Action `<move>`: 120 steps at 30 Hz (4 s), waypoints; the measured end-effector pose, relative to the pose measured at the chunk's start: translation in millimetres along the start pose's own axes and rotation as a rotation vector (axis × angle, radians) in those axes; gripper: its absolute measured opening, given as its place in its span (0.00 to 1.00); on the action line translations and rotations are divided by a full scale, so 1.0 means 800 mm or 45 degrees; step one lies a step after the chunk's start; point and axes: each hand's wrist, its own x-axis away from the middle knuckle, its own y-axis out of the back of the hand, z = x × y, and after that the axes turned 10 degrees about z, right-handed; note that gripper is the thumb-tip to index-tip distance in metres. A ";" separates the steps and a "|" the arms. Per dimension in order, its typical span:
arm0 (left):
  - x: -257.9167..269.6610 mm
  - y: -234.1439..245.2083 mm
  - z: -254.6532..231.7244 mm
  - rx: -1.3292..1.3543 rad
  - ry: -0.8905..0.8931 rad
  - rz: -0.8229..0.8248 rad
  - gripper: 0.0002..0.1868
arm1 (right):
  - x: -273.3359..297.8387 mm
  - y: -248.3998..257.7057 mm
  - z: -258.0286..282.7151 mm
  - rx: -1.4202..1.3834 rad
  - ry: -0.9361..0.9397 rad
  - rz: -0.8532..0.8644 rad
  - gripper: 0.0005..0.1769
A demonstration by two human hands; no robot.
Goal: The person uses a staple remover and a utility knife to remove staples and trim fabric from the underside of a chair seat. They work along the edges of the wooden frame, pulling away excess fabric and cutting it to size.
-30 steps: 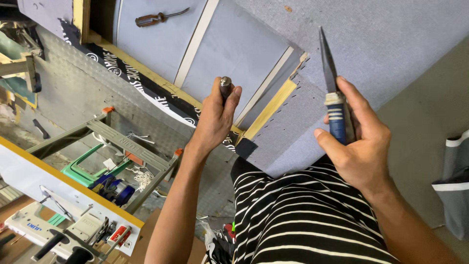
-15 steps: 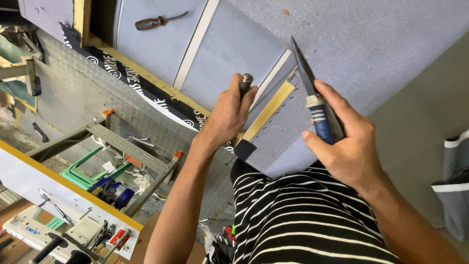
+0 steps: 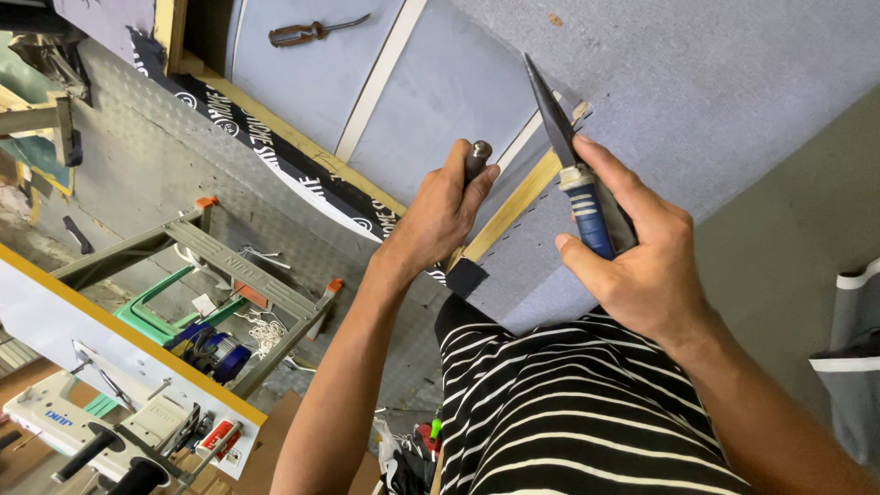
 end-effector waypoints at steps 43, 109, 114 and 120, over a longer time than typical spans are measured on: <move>0.121 -0.011 0.059 0.201 -0.091 -0.413 0.16 | -0.004 0.042 -0.010 -0.275 -0.319 -0.080 0.43; -0.080 -0.009 0.000 -0.075 0.576 0.040 0.18 | -0.051 0.000 -0.016 -0.350 0.105 -0.277 0.43; -0.087 -0.011 0.004 -0.162 0.526 0.059 0.19 | -0.050 0.022 -0.031 -0.221 -0.130 0.074 0.43; -0.092 -0.018 0.017 -0.175 0.472 0.093 0.17 | -0.056 0.019 -0.021 -0.286 -0.341 0.077 0.44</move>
